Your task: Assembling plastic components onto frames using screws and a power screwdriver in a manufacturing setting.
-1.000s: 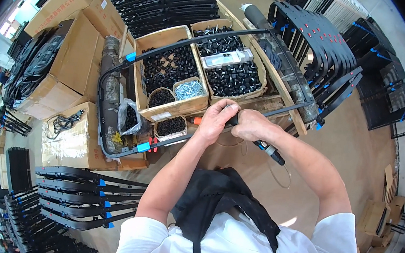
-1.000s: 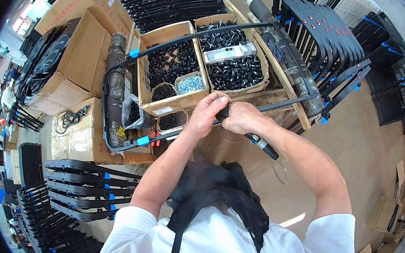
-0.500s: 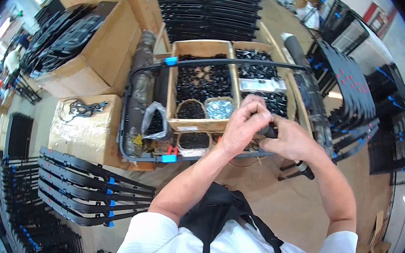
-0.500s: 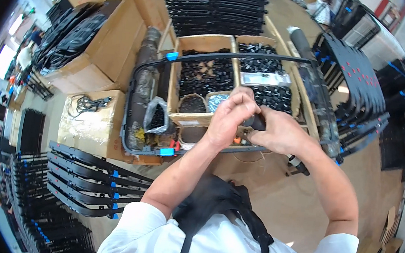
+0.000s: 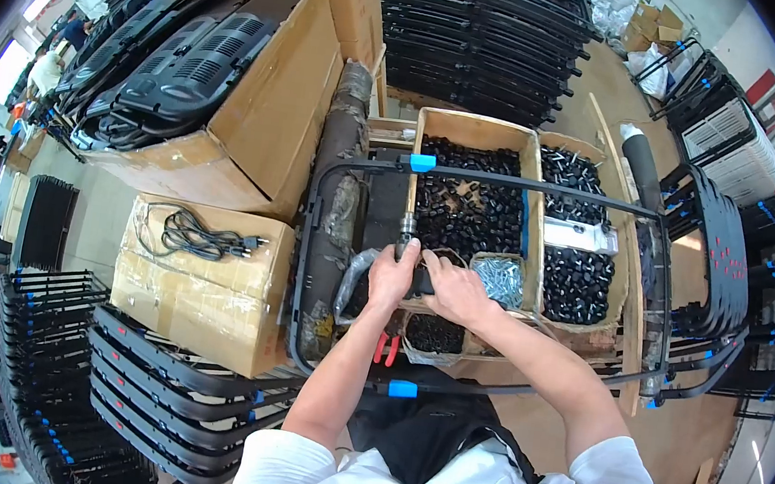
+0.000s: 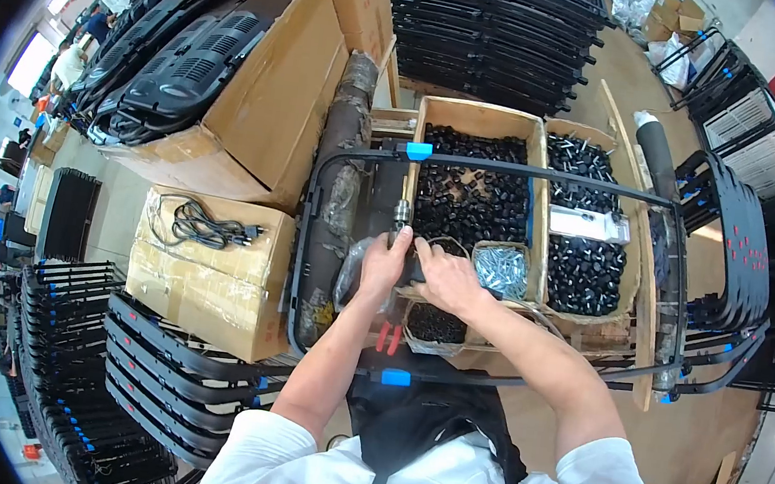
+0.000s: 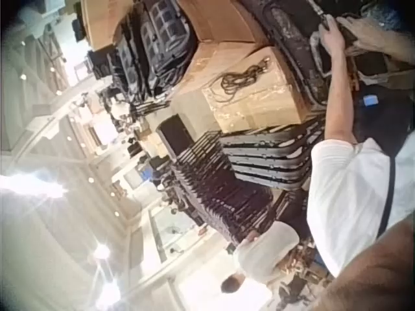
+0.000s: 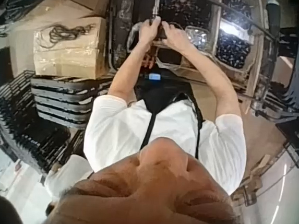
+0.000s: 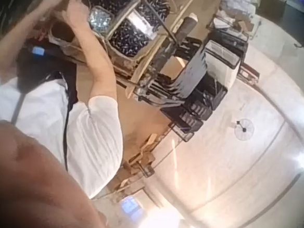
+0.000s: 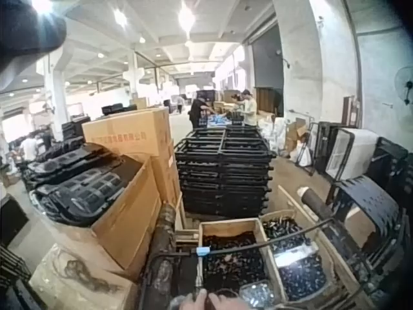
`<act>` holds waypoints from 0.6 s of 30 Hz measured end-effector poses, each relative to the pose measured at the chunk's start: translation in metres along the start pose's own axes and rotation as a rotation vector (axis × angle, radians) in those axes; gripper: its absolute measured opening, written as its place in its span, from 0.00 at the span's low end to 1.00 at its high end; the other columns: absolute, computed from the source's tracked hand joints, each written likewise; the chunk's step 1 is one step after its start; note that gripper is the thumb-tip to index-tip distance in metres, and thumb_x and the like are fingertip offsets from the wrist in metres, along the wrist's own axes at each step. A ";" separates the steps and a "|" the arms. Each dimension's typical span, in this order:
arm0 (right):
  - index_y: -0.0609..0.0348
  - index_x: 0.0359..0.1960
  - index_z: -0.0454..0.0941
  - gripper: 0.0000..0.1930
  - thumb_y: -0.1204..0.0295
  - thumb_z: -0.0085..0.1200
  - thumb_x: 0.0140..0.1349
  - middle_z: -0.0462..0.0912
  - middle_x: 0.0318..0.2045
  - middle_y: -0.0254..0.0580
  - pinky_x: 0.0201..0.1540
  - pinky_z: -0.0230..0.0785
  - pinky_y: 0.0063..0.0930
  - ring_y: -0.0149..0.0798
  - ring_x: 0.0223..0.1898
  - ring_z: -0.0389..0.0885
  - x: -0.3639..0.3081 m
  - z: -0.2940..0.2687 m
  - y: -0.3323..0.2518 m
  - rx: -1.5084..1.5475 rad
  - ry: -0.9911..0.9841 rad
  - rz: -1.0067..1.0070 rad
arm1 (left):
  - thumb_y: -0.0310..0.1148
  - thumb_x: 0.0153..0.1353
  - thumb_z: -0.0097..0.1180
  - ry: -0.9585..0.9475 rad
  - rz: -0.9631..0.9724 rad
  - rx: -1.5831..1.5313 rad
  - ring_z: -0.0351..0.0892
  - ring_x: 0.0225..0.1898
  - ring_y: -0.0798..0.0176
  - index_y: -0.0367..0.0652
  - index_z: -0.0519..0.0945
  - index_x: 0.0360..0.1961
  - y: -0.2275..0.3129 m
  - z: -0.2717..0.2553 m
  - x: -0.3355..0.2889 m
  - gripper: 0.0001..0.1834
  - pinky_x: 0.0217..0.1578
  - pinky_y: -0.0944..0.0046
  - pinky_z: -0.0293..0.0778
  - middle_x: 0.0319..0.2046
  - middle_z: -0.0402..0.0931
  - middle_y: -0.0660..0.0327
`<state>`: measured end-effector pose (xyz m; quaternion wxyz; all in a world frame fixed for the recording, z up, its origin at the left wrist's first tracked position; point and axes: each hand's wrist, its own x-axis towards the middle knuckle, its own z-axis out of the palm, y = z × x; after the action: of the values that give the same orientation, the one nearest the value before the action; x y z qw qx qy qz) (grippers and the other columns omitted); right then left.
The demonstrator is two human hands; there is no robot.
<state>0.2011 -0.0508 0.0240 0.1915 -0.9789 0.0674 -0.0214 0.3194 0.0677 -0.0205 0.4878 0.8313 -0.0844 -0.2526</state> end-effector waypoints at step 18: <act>0.68 0.61 0.65 0.38 0.63 0.73 0.54 0.85 0.39 0.60 0.40 0.84 0.48 0.60 0.39 0.89 0.075 0.020 0.014 -0.037 -0.162 0.074 | 0.60 0.69 0.59 0.030 0.037 0.012 0.82 0.36 0.52 0.32 0.83 0.38 -0.025 -0.003 0.081 0.33 0.42 0.52 0.75 0.32 0.84 0.47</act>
<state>0.2751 -0.0665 0.0014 0.1787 -0.9777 0.0881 0.0661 0.3878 0.0514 -0.0685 0.4885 0.8363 -0.0937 -0.2305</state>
